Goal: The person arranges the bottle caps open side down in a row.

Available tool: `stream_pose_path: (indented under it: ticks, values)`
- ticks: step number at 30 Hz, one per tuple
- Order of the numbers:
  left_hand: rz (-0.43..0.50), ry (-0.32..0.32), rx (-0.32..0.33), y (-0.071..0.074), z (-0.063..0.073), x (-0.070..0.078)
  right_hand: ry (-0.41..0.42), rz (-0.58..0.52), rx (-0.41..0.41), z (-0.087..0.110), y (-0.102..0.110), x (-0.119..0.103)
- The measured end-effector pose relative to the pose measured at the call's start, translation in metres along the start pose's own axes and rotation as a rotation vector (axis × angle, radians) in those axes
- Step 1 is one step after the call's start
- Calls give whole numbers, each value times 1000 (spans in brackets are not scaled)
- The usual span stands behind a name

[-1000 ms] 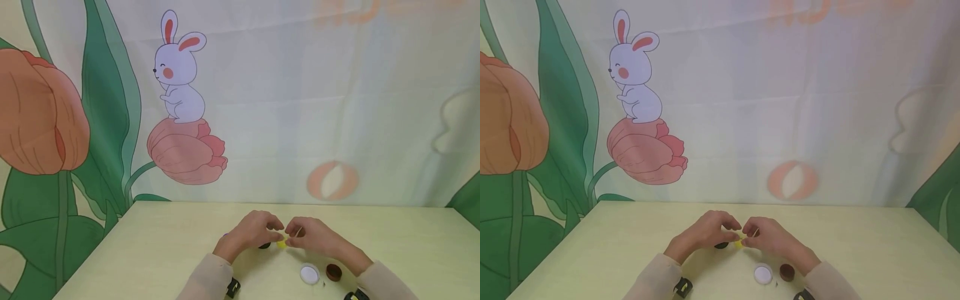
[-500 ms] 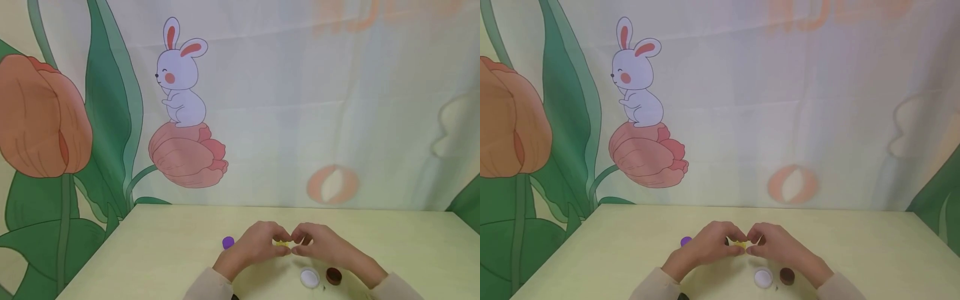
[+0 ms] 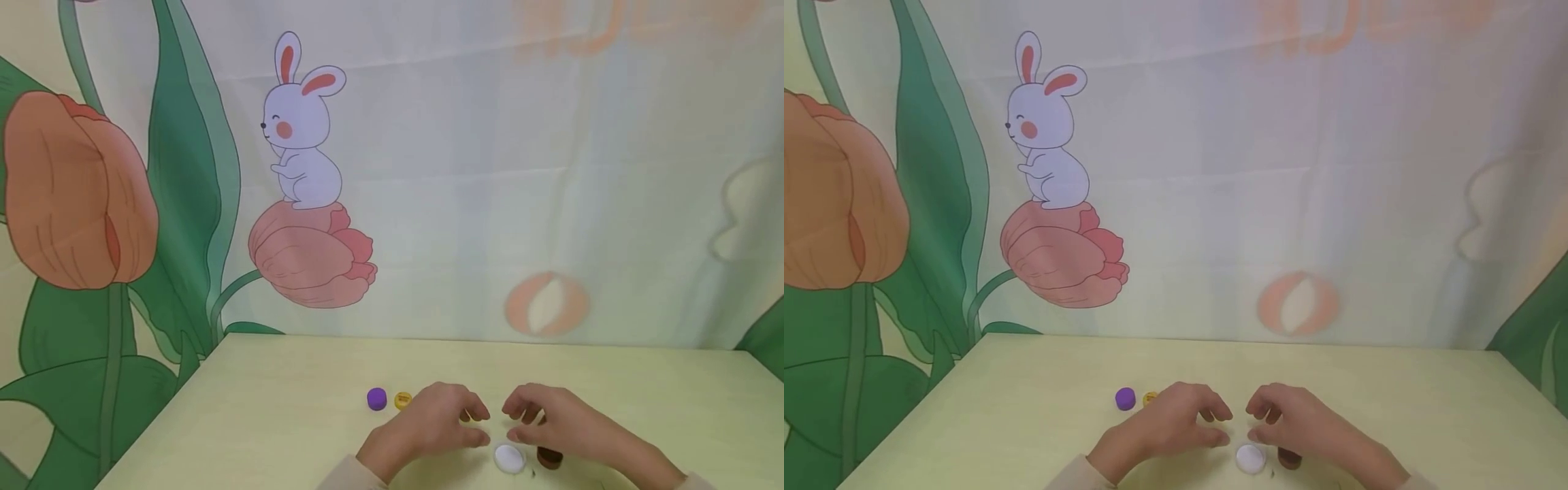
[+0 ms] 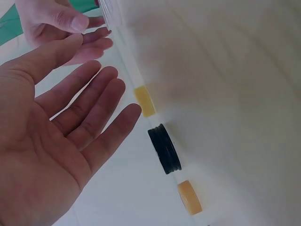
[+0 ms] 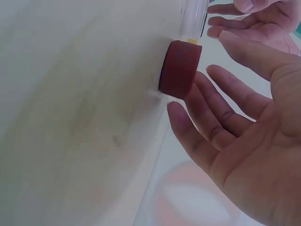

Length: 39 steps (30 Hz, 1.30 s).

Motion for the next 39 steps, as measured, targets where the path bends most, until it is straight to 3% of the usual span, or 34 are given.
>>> stream_pose_path:
  ticks: [13, 21, 31, 39]
  values:
    - [1, 16, -50, -14, 1, 5, -42, -191, -65, 20, -5, 3]
    - [-76, 15, -18, -14, 0, 10, 75, -158, -73, 17, -8, 0]
    - [-164, 18, 5, -18, 0, 13, 93, -129, -82, 16, -10, 0]
    - [-141, 17, 9, -18, 0, 11, 101, -106, -65, 15, -11, 0]
Point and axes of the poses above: each hand's wrist, its own z-axis away from the middle knuckle, its own y-axis out of the back of the hand, x = y × z, the point moved 7 cm from there along -z, towards the middle knuckle, and after that the axes turned 14 degrees about y, right-handed, at the moved point
